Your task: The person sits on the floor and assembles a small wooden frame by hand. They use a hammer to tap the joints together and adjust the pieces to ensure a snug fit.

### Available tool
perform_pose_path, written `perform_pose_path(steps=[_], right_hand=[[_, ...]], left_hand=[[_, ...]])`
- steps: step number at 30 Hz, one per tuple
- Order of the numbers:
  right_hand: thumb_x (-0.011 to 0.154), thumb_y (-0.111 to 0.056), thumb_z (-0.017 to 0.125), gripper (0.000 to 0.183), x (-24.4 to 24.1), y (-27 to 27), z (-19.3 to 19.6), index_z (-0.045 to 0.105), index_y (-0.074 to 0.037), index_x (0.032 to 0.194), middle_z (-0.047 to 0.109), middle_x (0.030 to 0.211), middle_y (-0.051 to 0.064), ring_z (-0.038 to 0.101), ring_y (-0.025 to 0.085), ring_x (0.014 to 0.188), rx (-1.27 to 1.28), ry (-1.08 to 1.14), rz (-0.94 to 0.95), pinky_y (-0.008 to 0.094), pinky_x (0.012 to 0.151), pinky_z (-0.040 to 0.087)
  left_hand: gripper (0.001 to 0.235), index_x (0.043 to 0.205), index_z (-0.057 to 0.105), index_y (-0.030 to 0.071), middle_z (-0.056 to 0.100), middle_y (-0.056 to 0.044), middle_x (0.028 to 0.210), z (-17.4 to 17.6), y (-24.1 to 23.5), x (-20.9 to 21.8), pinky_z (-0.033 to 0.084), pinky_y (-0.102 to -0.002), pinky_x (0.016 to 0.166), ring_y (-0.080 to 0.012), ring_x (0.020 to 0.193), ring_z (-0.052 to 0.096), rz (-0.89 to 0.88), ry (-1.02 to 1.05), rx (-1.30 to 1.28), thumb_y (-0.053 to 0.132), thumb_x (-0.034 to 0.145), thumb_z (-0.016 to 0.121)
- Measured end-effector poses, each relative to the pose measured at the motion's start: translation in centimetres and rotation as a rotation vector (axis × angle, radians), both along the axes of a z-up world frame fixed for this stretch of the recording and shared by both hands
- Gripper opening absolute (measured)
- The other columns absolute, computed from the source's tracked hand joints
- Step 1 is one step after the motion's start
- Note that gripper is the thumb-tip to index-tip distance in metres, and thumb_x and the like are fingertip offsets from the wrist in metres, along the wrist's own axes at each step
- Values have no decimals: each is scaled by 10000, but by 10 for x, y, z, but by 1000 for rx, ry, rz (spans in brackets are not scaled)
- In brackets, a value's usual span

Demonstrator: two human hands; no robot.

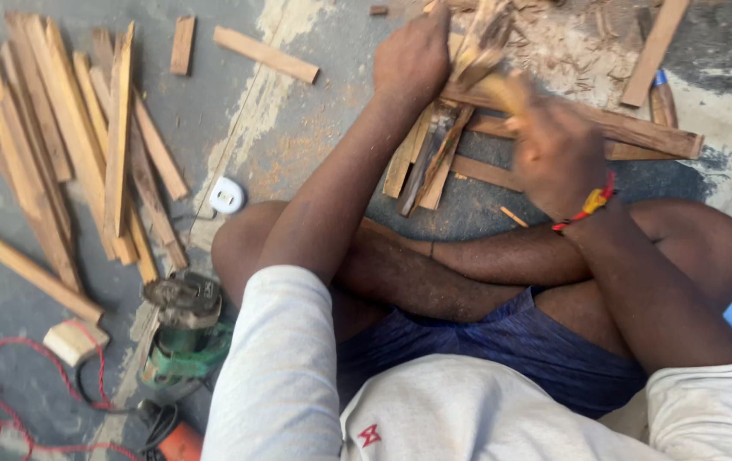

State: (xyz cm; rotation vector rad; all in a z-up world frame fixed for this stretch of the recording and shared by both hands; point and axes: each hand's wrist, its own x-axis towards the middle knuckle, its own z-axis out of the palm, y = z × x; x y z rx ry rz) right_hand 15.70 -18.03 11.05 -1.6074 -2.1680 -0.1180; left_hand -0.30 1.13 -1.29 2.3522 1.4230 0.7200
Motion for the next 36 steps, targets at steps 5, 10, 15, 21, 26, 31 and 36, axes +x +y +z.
perform_pose_path(steps=[5,10,15,21,26,31,36], right_hand=[[1107,32,600,514,5,-1,10,442,-2,1595,748,1160,231,747,268,881,181,137,10,334,683,616],[1100,-57,665,465,-1,-2,-11,539,22,1540,742,1018,211,734,258,794,40,150,-16,348,627,602],[1169,0,592,334,22,19,-46,579,29,1501,767,1085,199,759,224,828,83,288,-136,310,625,616],[1143,37,544,391,37,48,-75,570,-12,1530,758,1149,175,763,186,882,26,612,-221,284,682,665],[1123,42,576,385,40,48,-75,554,11,1506,767,1059,153,774,177,891,28,607,-158,302,736,643],[1108,30,593,380,41,53,-77,564,10,1486,769,1024,140,778,165,879,17,611,-199,300,727,643],[1088,23,608,386,41,59,-82,566,4,1471,770,983,149,789,198,860,24,643,-219,335,730,647]], left_hand=[[186,1078,545,110,730,-156,933,3,-2,-2,542,-556,733,-397,877,712,10,49,-42,196,985,409],[159,1029,542,102,727,-161,928,11,-2,-2,542,-548,742,-393,879,713,14,56,-85,191,1000,414],[108,1049,543,110,705,-184,954,21,-7,-2,539,-539,704,-403,856,702,40,99,-108,165,996,467],[164,1096,564,135,662,-101,1048,36,-17,-21,525,-497,816,-335,879,687,-95,-20,66,74,947,593],[153,1130,557,127,605,-85,1071,49,-38,-40,498,-461,885,-267,1013,631,-269,-41,200,167,987,593],[332,1114,516,87,531,-119,1082,68,-81,-44,507,-395,850,-258,980,571,-100,150,11,398,1036,606],[603,1182,478,20,531,-177,1148,65,-132,-40,530,-428,849,-301,1011,584,-30,375,-214,556,943,615]])
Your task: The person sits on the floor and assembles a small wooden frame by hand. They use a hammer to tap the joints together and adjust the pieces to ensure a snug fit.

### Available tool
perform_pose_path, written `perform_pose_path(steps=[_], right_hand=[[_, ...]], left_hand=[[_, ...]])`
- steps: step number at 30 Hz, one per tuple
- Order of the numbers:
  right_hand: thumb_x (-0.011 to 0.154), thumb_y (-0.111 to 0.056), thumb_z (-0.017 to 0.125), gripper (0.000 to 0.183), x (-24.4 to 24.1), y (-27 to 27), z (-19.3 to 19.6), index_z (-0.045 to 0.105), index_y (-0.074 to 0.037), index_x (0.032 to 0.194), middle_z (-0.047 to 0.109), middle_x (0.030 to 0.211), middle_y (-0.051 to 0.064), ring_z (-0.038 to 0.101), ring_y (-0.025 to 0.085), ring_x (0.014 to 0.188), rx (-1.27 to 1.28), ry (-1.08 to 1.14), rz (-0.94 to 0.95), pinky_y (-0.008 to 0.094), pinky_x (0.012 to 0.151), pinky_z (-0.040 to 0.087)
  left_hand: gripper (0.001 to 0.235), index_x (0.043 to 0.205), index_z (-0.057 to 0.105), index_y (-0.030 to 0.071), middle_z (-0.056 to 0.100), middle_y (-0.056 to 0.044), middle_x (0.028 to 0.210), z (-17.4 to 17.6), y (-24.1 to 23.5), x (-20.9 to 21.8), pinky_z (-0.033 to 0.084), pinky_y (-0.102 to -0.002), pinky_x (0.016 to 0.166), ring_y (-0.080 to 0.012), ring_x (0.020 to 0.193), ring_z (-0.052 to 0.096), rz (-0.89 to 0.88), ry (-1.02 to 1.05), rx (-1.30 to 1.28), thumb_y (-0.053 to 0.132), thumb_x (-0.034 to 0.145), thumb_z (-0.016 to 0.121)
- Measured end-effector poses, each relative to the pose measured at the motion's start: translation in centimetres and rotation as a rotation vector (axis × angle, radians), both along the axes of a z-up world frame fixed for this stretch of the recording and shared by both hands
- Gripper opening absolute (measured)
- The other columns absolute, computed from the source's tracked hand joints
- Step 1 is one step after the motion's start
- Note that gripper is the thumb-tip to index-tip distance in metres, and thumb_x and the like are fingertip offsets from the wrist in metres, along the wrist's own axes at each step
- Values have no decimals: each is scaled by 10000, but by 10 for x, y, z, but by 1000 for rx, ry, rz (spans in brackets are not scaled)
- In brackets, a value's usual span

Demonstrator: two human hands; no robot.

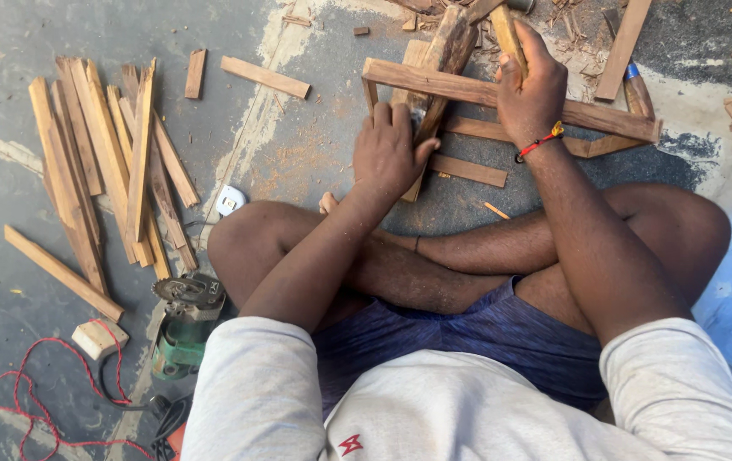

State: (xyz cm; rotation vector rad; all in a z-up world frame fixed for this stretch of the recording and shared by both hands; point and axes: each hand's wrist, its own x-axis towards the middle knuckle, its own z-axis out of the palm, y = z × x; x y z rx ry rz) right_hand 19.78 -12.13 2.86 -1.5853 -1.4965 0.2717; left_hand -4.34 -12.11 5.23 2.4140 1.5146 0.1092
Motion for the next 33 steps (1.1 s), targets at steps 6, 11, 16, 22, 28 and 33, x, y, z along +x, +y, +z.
perform_pose_path(steps=[6,11,16,22,28,33], right_hand=[[1050,-4,688,469,-10,0,-9,548,-39,1496,742,1261,187,755,321,1118,167,-248,-88,405,954,633],[1006,11,693,509,-18,-6,-3,550,-38,1492,729,1213,208,722,368,1105,84,-235,-93,466,950,581],[1016,18,692,503,-21,-9,5,550,-40,1494,723,1221,217,714,391,1106,99,-230,-70,480,951,572],[1007,30,692,505,-21,-12,8,554,-28,1489,719,1227,222,712,389,1113,97,-246,-58,474,960,573],[1014,32,700,491,-20,-17,5,551,-11,1480,711,1264,227,713,386,1145,91,-253,-64,462,981,577],[1040,5,710,472,-19,-17,-4,548,0,1483,718,1248,217,726,356,1140,75,-286,-82,446,967,600]], left_hand=[[293,1283,461,5,663,-210,1207,-33,11,-3,657,-397,750,-311,971,739,181,29,-270,208,1085,536],[362,1240,449,18,681,-191,1099,-39,15,-49,643,-398,775,-299,951,720,12,185,-264,111,954,652],[335,1221,503,128,689,-111,1149,-21,38,-112,413,-652,1061,-328,1102,669,-28,397,-266,45,935,657],[413,1179,626,221,724,-44,1174,-11,70,-178,347,-638,1138,-292,1188,652,-44,397,-393,-45,865,663],[509,1244,655,201,739,-92,1171,-28,102,-204,544,-468,960,-308,1134,688,-7,344,-486,-32,801,748],[545,1244,666,199,737,-89,1130,-39,117,-233,546,-460,904,-293,1065,684,111,219,-549,-33,772,809]])
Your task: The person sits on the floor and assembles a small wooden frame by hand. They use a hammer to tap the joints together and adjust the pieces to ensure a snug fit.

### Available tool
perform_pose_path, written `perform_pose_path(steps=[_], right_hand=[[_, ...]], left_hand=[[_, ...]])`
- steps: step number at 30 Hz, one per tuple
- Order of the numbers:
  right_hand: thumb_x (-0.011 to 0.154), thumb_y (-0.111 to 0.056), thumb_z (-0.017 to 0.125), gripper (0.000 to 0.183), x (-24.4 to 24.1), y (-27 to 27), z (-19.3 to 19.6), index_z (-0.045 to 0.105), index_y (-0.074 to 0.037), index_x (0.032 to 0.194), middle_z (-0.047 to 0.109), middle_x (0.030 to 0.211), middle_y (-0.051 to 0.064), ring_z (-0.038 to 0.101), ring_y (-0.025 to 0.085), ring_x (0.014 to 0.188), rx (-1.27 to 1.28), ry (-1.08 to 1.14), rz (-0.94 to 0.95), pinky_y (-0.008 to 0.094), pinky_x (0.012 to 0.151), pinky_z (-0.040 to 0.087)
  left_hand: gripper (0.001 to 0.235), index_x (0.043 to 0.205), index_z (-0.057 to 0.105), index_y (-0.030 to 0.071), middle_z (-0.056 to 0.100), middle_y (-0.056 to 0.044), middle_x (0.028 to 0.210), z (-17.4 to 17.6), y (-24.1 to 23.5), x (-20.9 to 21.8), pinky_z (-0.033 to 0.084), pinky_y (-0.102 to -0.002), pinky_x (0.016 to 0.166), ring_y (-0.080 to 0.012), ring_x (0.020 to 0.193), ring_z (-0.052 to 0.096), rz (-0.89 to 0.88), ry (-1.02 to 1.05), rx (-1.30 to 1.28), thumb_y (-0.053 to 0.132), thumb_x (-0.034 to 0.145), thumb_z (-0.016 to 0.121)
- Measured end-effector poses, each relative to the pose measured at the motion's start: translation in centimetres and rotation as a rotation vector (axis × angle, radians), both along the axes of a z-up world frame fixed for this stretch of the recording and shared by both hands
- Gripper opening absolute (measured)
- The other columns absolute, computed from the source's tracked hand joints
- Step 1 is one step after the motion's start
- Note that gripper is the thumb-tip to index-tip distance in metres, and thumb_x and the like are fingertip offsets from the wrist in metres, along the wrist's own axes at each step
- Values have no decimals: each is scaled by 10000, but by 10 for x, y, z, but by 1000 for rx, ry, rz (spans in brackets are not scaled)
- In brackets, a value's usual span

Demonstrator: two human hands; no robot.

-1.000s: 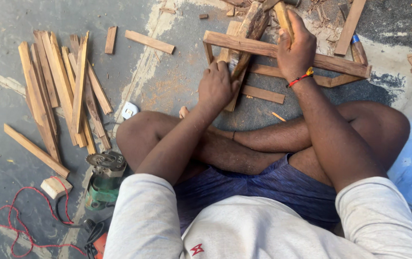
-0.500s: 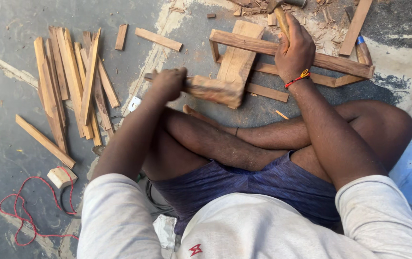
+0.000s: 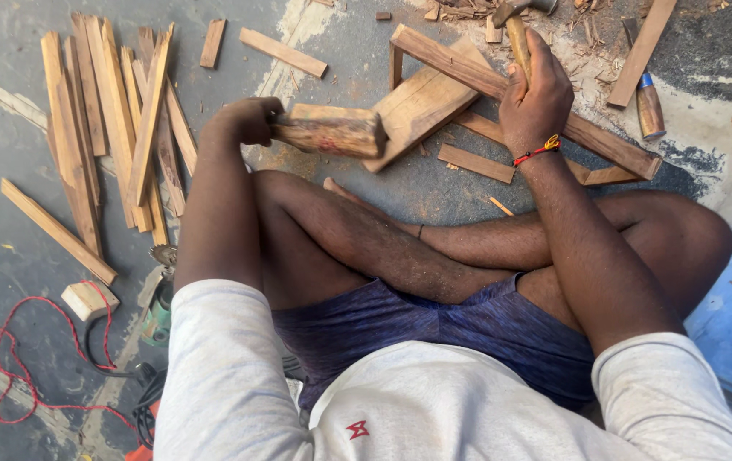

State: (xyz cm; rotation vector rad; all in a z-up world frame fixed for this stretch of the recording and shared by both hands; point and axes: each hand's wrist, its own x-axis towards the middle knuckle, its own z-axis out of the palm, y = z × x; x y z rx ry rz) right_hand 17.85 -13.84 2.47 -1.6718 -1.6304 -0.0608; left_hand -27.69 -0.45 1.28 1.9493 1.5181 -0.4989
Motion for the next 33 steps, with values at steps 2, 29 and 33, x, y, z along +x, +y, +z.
perform_pose_path(steps=[2,29,33], right_hand=[[1035,2,700,474,1,2,-4,540,2,1481,720,1251,209,735,332,1125,-16,5,-19,421,947,624],[1027,29,716,412,-7,-6,17,591,-29,1415,713,1167,231,706,436,1070,-3,38,48,506,915,571],[1012,55,673,480,-8,-8,19,551,-13,1472,702,1220,231,715,419,1095,51,17,94,486,932,591]], left_hand=[[546,1226,683,203,735,-64,1135,-5,-1,-10,553,-451,888,-275,1043,688,104,-27,27,-60,763,804],[1200,1500,266,-9,422,-266,1511,16,-57,173,283,-567,1157,-432,1378,428,-483,-36,517,640,688,866],[1010,1641,62,-17,400,-343,1489,3,-59,190,263,-554,1206,-462,1369,420,-482,58,395,357,947,692]])
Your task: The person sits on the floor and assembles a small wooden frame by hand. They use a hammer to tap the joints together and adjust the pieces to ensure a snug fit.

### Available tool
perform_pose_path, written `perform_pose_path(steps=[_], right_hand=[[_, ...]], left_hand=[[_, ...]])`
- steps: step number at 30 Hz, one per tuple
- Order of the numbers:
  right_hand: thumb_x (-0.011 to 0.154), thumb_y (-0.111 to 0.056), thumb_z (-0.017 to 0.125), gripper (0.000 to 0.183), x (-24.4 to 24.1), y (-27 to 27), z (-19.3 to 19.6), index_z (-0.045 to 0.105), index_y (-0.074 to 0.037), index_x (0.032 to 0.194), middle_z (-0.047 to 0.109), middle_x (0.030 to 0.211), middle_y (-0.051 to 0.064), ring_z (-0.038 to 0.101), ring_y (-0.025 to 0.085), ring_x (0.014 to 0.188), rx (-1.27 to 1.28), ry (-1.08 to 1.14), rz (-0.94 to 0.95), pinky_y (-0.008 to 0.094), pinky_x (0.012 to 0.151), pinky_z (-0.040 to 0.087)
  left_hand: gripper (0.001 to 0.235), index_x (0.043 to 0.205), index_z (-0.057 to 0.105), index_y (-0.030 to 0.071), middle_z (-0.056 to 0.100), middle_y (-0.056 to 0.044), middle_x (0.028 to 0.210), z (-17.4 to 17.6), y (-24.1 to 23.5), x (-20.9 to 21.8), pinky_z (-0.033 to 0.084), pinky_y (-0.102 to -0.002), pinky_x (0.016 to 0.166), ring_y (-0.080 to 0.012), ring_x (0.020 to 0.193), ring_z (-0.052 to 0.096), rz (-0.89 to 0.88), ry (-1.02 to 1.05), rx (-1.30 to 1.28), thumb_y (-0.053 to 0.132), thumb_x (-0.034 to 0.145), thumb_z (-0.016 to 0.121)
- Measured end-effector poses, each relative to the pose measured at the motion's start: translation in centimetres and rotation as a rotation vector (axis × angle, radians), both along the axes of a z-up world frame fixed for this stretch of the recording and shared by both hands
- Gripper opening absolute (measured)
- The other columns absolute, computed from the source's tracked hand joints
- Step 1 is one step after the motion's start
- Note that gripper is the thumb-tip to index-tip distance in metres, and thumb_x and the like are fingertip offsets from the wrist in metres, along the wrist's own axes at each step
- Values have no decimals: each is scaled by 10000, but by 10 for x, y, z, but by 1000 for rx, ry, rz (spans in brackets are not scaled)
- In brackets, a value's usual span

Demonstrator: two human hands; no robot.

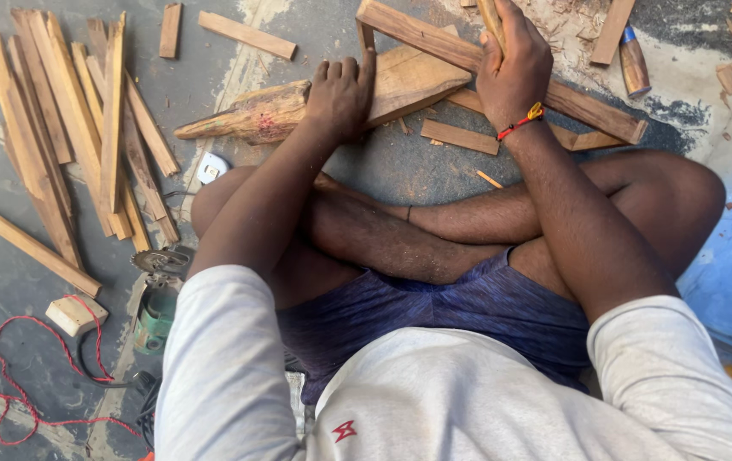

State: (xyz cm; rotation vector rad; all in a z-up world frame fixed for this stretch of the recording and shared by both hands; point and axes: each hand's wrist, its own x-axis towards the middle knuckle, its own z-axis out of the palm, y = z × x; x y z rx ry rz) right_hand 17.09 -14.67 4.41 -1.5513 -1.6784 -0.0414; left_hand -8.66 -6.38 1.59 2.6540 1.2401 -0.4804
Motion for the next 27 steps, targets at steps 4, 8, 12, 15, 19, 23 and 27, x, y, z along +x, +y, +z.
perform_pose_path(steps=[4,8,12,15,19,23,27], right_hand=[[1023,34,710,480,-2,-6,3,557,-11,1476,695,1165,215,695,401,1040,-29,-50,6,493,889,565],[1013,11,728,499,-4,-10,10,565,-21,1484,675,1079,174,666,366,1000,-66,-150,13,488,880,544],[963,-50,773,515,-7,-12,11,588,-61,1444,678,1053,130,644,365,997,-46,-288,-3,508,887,516],[1015,-44,755,511,-4,-11,11,566,-50,1490,666,1068,140,638,366,991,-76,-264,21,486,903,546],[1026,-61,738,521,-5,-12,3,552,-49,1513,664,1078,171,686,372,947,-151,-197,3,485,800,568],[1043,-99,734,502,-6,-10,-4,544,-49,1505,668,1051,183,708,375,882,-222,-214,-10,481,738,586],[1041,-106,739,492,2,-7,0,551,-49,1492,682,1065,206,702,408,906,-251,-212,-47,503,754,581]], left_hand=[[949,1681,96,-5,488,-289,1443,-10,11,-19,327,-492,1239,-436,1367,476,-12,-127,-95,150,967,701],[966,1606,286,134,510,-151,1467,-4,15,-56,235,-513,1262,-338,1411,447,-175,-193,26,6,790,787],[941,1534,421,215,509,-71,1513,2,11,-80,233,-481,1264,-290,1471,398,-203,-164,98,-34,719,823],[947,1517,438,239,491,-52,1536,5,10,-84,218,-483,1257,-281,1488,360,-166,-149,119,-25,699,835],[870,1488,459,247,507,-53,1501,7,8,-88,260,-489,1231,-287,1470,376,-109,-123,163,38,730,831],[761,1523,417,237,554,-81,1446,9,2,-83,351,-477,1182,-288,1385,482,-165,55,125,103,875,793],[946,1570,314,224,540,-100,1451,20,-14,-77,378,-501,1139,-306,1363,498,-84,136,9,215,796,857]])
